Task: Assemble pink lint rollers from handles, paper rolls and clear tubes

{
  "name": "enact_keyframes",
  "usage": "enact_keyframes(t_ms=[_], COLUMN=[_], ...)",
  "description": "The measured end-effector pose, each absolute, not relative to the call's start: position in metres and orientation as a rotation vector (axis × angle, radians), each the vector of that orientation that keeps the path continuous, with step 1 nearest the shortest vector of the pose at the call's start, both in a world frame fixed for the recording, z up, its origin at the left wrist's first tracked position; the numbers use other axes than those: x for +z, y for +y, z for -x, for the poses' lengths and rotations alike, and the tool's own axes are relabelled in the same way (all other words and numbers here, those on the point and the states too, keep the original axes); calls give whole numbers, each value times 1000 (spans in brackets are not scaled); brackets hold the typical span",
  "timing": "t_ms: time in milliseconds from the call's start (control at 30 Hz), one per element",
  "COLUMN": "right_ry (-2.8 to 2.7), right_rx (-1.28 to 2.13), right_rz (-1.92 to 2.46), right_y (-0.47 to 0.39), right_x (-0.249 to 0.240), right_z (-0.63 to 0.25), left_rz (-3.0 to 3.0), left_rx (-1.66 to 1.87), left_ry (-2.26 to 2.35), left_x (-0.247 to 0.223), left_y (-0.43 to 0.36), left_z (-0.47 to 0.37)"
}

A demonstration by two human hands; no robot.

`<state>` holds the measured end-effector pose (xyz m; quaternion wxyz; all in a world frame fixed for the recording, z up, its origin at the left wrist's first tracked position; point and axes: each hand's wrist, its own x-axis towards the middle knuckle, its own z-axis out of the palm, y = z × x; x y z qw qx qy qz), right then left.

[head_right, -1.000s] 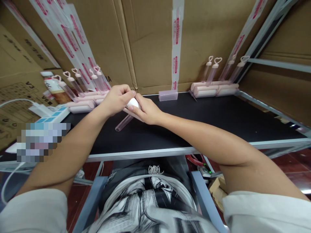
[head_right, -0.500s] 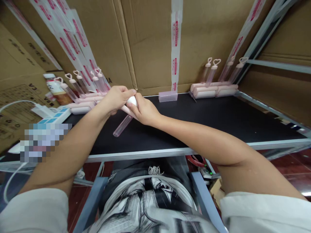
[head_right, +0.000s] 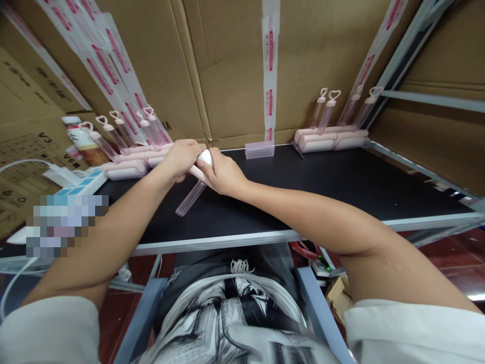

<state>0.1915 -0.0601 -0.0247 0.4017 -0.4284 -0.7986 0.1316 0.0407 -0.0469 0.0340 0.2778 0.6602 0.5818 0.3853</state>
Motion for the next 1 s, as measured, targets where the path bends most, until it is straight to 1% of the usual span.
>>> enact_keyframes(t_ms=[133, 267, 333, 500, 567, 667, 800, 1000], right_ry=[-1909, -1818, -1729, -1418, -1347, -1319, -1360, -1390], right_rx=[375, 446, 554, 1021, 1105, 1129, 1132, 1083], right_rz=[1189, 1159, 1150, 1128, 1127, 1143, 1130, 1106], right_y=[-49, -34, -27, -18, -18, -20, -19, -9], right_x=[-28, -34, -34, -22, -17, -15, -21, -31], right_z=[-194, -199, -202, -215, -219, -221, -219, -222], left_rz=[-1765, -1704, -1685, -1757, -1848, -1962, -2015, -2399], left_rx=[1031, 1033, 1021, 917, 879, 832, 859, 937], left_ry=[1521, 1472, 1448, 1461, 1531, 1581, 1496, 1501], left_x=[28, 24, 24, 22, 20, 16, 7, -3], left_y=[-44, -46, -48, -57, -60, -62, -59, -50], left_z=[-41, -46, -47, -46, -45, -45, -51, -59])
